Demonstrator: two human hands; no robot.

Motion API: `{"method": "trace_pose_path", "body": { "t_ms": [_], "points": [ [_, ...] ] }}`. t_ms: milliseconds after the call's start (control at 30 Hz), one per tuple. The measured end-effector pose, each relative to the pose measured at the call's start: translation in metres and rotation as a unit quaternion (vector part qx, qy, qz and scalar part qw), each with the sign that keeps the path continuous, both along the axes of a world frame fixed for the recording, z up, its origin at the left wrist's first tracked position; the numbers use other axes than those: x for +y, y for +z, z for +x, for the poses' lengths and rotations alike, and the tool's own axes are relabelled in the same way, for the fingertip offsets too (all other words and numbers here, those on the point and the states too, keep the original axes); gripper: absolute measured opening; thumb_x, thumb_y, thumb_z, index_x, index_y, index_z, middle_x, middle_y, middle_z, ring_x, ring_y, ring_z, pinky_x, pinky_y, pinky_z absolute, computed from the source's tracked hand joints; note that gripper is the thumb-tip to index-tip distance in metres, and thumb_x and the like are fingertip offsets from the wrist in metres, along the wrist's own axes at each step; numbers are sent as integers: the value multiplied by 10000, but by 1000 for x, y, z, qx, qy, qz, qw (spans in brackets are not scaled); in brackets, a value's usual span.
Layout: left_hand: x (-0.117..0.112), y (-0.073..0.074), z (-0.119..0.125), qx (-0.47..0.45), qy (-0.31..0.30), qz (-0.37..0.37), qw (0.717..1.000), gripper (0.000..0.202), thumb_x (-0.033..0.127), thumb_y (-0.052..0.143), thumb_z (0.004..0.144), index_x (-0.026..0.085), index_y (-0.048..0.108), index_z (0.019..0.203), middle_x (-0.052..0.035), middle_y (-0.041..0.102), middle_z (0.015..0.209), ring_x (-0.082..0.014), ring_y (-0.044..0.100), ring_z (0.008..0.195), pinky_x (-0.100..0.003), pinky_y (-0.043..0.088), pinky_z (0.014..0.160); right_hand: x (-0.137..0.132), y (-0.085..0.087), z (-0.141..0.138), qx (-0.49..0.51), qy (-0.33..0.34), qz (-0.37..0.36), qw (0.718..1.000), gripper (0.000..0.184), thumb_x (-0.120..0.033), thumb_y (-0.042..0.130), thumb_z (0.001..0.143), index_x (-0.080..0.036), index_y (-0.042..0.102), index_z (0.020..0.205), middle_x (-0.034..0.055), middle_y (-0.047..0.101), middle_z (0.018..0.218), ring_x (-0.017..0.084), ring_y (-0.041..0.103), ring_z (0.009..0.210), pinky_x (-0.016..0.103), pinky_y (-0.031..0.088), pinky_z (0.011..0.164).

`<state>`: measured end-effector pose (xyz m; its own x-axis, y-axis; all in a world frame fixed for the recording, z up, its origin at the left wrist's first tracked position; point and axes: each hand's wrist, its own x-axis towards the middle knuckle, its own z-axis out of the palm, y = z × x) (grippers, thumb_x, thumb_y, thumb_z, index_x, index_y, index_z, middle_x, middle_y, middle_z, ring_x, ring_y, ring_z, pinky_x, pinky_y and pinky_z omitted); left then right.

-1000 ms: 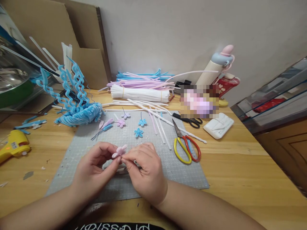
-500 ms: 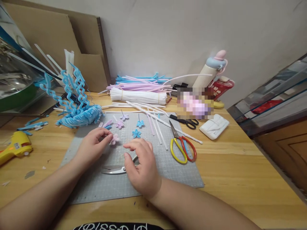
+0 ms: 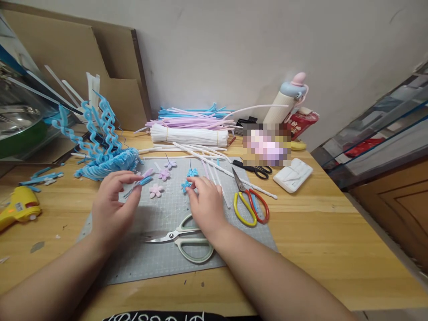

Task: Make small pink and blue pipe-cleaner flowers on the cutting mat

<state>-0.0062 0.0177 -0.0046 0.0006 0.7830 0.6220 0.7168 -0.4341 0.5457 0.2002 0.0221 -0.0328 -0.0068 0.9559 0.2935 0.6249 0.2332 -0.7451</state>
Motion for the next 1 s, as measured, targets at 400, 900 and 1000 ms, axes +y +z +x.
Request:
{"method": "trace_pose_path", "body": {
  "t_ms": [400, 900, 1000],
  "points": [
    [-22, -6, 12, -9, -156, -114, 981, 394, 235, 657, 837, 217, 513, 1203, -87, 619, 1152, -233, 575, 1029, -376, 482, 837, -24, 9, -12, 351, 94, -109, 925, 89, -297, 652, 840, -240, 719, 857, 15, 712, 822, 169, 647, 764, 329, 486, 752],
    [-28, -6, 17, -127, -237, -128, 955, 420, 125, 680, 798, 278, 544, 1165, -80, 575, 1235, -228, 551, 1155, -359, 518, 891, -35, 16, -15, 211, 125, 73, 967, 72, -162, 622, 863, -217, 638, 819, 5, 655, 793, 159, 622, 777, 318, 487, 727],
    [-33, -6, 21, -212, -222, -199, 931, 458, 203, 732, 761, 271, 530, 1166, -68, 585, 1127, -207, 599, 1018, -333, 543, 832, -37, 17, -13, 143, 101, 133, 976, 75, -150, 624, 867, -221, 637, 845, 10, 658, 795, 172, 618, 783, 350, 469, 748]
  ]
}}
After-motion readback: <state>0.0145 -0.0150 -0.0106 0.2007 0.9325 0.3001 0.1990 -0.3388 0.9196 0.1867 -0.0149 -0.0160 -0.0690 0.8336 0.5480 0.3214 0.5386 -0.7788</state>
